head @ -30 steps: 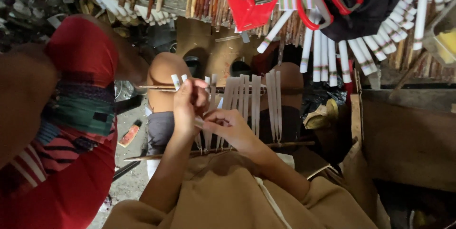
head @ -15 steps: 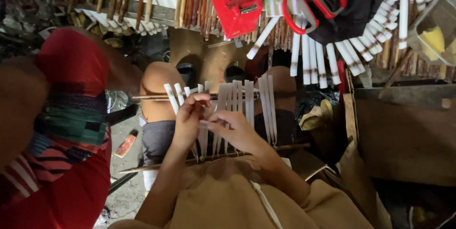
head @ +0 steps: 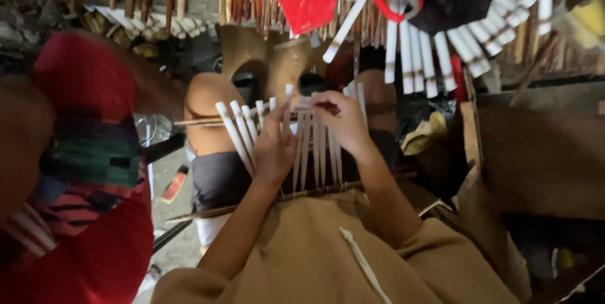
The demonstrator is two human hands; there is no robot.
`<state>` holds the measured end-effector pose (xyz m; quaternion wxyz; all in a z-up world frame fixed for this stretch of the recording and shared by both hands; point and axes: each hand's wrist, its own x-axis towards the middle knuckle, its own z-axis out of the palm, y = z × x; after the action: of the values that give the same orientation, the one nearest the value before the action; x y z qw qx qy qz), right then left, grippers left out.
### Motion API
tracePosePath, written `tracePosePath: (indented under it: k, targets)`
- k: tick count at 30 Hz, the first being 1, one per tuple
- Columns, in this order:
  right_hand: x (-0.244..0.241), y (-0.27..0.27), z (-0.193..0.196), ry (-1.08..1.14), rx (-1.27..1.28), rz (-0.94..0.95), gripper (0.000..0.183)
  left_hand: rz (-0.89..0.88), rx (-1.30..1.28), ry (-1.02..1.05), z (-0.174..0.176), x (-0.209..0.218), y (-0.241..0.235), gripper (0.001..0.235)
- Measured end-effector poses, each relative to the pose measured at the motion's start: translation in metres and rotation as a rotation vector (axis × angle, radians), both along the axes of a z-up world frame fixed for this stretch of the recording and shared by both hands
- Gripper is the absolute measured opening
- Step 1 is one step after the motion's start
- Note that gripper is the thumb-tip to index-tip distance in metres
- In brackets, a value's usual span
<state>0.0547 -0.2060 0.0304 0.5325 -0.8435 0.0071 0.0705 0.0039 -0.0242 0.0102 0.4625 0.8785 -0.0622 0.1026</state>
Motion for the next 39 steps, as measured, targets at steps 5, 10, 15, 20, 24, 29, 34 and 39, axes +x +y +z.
tracePosePath:
  k: [5, 10, 15, 20, 24, 29, 34, 39]
  targets:
    - [0.005, 0.014, 0.024, 0.043, 0.03, -0.028, 0.018, 0.101, 0.015, -0.036, -0.02, -0.001, -0.006, 0.045]
    - [0.008, 0.025, 0.009, -0.001, 0.09, 0.049, 0.02, 0.023, -0.022, -0.113, -0.015, 0.001, -0.001, 0.039]
    - [0.004, 0.029, 0.019, -0.006, 0.088, 0.187, 0.004, 0.108, -0.443, 0.144, 0.001, 0.001, 0.007, 0.033]
    - [0.001, 0.046, 0.045, -0.038, 0.118, 0.258, 0.007, -0.026, -0.857, 0.312, 0.015, 0.012, 0.039, 0.034]
    - [-0.002, 0.05, 0.046, -0.091, 0.105, 0.294, 0.009, -0.223, -1.067, 0.495, 0.03, 0.015, 0.06, 0.028]
    - [-0.003, 0.048, 0.05, -0.098, 0.167, 0.314, 0.017, -0.24, -0.991, 0.455, 0.023, 0.007, 0.064, 0.03]
    - [0.002, 0.051, 0.041, -0.107, 0.273, 0.288, 0.04, -0.336, -0.819, 0.518, 0.026, 0.007, 0.057, 0.023]
    - [0.003, 0.083, 0.048, -0.478, 0.126, 0.241, 0.082, -0.201, -0.799, 0.307, 0.033, 0.008, 0.04, 0.033]
